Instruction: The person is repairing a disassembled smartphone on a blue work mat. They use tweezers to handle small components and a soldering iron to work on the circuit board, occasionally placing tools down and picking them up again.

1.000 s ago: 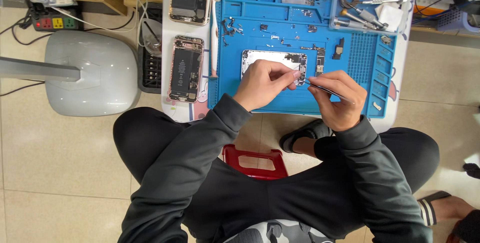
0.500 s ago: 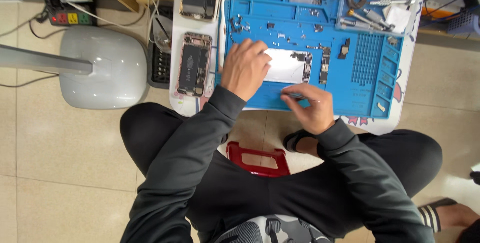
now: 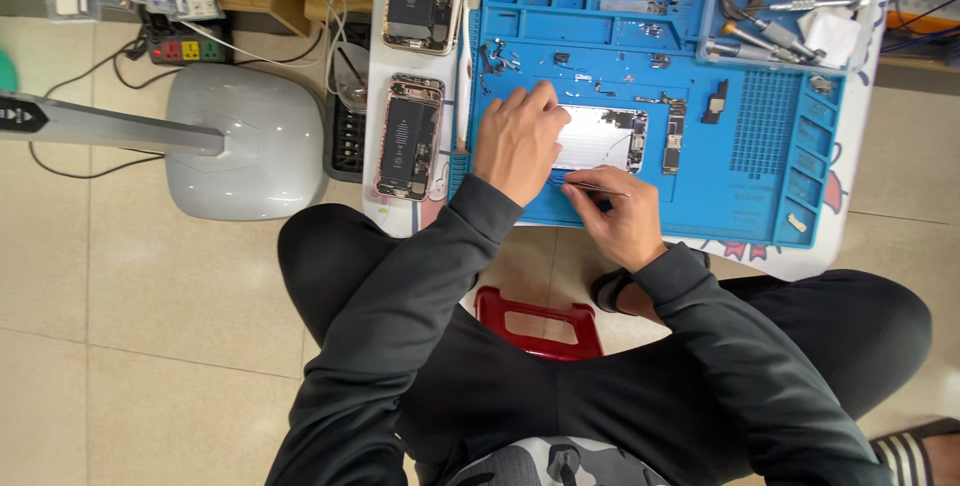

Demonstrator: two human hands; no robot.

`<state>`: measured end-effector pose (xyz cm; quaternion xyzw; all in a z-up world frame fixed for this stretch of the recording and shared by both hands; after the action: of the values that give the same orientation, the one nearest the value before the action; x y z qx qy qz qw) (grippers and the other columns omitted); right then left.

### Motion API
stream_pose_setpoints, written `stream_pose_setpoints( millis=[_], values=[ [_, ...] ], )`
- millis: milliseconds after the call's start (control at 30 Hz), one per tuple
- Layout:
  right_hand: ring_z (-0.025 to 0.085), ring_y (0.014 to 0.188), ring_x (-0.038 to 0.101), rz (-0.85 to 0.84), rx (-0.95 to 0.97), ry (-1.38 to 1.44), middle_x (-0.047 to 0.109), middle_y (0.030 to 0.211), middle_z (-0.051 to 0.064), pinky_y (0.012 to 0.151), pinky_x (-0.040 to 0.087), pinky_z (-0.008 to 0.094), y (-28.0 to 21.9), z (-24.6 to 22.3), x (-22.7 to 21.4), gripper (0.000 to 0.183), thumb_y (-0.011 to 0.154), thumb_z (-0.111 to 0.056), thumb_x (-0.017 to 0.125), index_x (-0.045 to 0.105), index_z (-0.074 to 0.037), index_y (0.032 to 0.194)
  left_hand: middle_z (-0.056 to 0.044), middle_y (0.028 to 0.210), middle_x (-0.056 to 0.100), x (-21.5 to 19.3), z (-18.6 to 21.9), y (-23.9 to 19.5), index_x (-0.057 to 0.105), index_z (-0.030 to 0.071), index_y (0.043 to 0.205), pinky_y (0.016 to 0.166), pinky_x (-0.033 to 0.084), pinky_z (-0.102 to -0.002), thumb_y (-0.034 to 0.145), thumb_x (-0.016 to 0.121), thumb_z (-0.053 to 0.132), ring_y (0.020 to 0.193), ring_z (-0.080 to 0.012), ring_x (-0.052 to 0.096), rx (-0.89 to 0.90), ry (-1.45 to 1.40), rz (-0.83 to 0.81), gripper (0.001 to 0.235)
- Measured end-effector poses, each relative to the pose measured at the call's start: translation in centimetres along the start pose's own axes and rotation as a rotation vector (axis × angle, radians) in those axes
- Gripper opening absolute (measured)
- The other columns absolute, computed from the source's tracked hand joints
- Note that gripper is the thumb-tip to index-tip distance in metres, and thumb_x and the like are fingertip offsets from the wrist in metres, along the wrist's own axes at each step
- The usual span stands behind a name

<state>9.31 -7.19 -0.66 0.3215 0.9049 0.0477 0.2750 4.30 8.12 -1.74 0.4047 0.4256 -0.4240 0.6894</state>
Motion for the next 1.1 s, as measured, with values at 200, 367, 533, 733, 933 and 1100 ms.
stream_pose_setpoints(
  millis=[200,367,533,733,933,1100],
  values=[
    [0.029,0.062,0.072,0.006,-0.005,0.072,0.072,0.081,0.012,0.051,0.058,0.034,0.1,0.6,0.2,0.007,0.097,-0.004,0.079,0.080,-0.005,0.104,-0.001,0.100,0.055,-1.0,0.3,0.5,0.079,0.016,0.105,0.070,0.049,-0.041,0.072,0.096,0.019,0.085,-0.0243,0.065,0.001,0.016,0.002,0.038],
    [0.034,0.066,0.072,0.004,-0.029,0.047,0.073,0.081,0.014,0.050,0.059,0.036,0.1,0.4,0.2,0.006,0.096,-0.004,0.079,0.080,-0.004,0.102,-0.001,0.099,0.057,-1.4,0.4,0.6,0.079,0.015,0.106,0.069,0.050,-0.042,0.070,0.097,0.017,0.085,-0.0255,0.066,0.000,-0.012,0.001,0.040],
    [0.035,0.066,0.070,0.013,-0.046,0.009,0.074,0.080,0.014,0.048,0.059,0.040,0.3,0.1,0.2,0.007,0.096,-0.005,0.079,0.081,-0.006,0.102,-0.002,0.100,0.058,-2.3,0.3,0.8,0.079,0.013,0.106,0.071,0.053,-0.044,0.070,0.096,0.016,0.086,-0.0274,0.066,0.000,0.001,0.012,0.040],
    [0.033,0.069,0.073,0.057,-0.005,0.100,0.076,0.080,0.014,0.055,0.060,0.039,0.8,-0.7,-1.9,0.009,0.097,0.000,0.076,0.081,-0.005,0.102,-0.001,0.101,0.057,-2.3,-0.2,0.6,0.078,0.015,0.110,0.074,0.053,-0.041,0.088,0.083,0.013,0.089,-0.0268,0.066,0.033,-0.066,-0.013,0.023],
    [0.032,0.074,0.075,0.170,0.008,0.067,0.077,0.087,0.018,0.058,0.061,0.038,1.2,0.9,-6.4,0.006,0.101,0.003,0.077,0.080,0.001,0.105,0.003,0.108,0.062,-4.1,2.3,0.7,0.077,0.020,0.112,0.080,0.053,-0.041,0.085,0.088,0.018,0.097,-0.0236,0.067,0.139,-0.235,-0.030,0.029],
    [0.026,0.070,0.075,0.161,0.116,0.181,0.075,0.079,0.018,0.061,0.062,0.036,1.3,1.8,-7.3,0.005,0.098,0.001,0.076,0.079,0.003,0.101,0.002,0.096,0.070,-4.4,4.1,1.0,0.077,0.015,0.101,0.080,0.053,-0.041,0.092,0.083,0.014,0.089,-0.0255,0.068,0.185,-0.373,-0.029,0.011]
  ],
)
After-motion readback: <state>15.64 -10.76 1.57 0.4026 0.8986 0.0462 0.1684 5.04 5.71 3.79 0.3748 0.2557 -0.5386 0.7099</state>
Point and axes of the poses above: each hand's wrist, its own y-axis towards the middle knuckle, its own x-axis out of the palm, z = x × y, the point moved 6 cm from there along y, towards the middle knuckle
